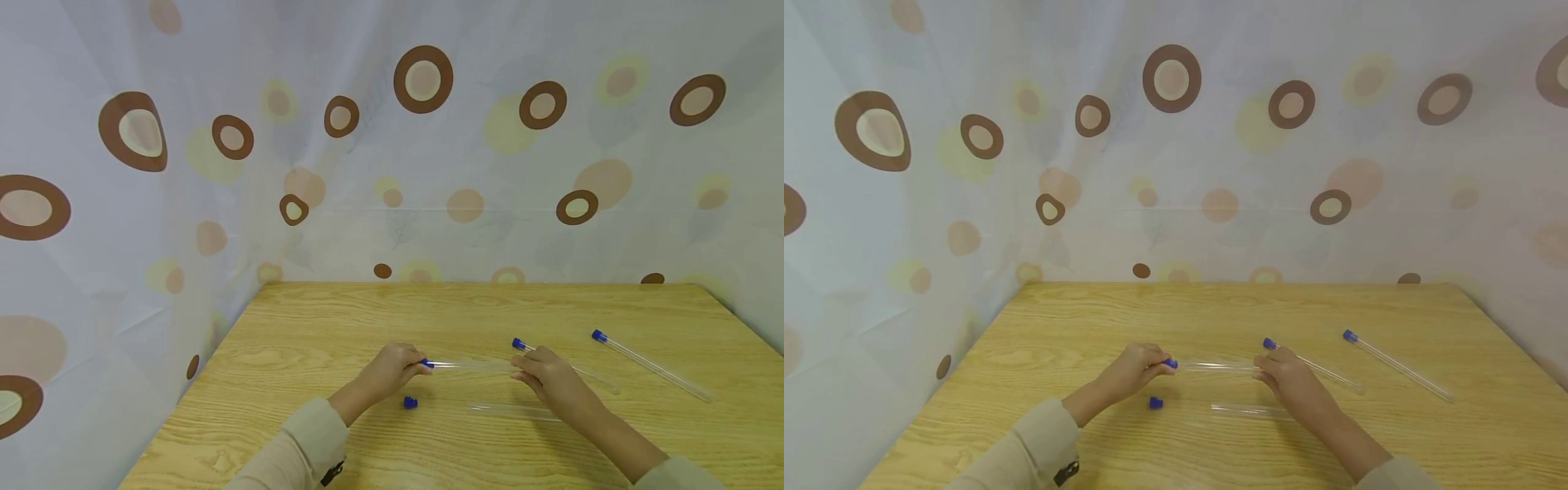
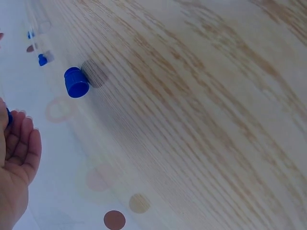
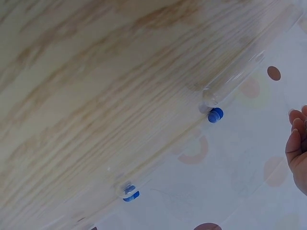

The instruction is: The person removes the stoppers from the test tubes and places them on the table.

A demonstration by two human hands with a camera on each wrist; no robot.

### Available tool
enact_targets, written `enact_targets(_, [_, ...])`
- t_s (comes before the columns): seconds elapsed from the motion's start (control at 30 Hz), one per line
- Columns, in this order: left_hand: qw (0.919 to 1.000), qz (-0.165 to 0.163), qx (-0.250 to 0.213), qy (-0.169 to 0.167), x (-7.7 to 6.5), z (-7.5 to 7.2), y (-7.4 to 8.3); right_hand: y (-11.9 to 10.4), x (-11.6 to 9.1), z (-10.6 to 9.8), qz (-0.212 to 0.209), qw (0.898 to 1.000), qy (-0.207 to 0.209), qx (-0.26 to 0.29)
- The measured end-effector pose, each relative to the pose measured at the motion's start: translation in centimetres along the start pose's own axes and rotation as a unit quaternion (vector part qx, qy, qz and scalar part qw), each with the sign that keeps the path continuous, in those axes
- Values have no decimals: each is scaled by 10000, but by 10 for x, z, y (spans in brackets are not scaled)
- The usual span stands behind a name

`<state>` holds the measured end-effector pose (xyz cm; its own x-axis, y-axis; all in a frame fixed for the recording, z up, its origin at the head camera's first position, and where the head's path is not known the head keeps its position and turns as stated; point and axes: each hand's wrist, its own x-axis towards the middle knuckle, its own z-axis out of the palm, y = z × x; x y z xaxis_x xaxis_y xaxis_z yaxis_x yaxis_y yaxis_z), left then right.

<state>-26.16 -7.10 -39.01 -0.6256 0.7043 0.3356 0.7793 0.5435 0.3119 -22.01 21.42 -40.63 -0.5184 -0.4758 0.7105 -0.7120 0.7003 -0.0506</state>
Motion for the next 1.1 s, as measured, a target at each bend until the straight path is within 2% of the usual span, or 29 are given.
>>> enact_targets(0.37, [9990,-183,-395,-59,0,-1,1,0,-1,0,36,10000,36,-33])
enact_targets(0.6, [9959,-327,-791,-278,0,-2,0,-2,-1,-1,33,10000,35,-42])
enact_targets(1.1, [9929,-394,-995,-529,2,-6,2,-2,-2,-3,-32,9999,162,-22])
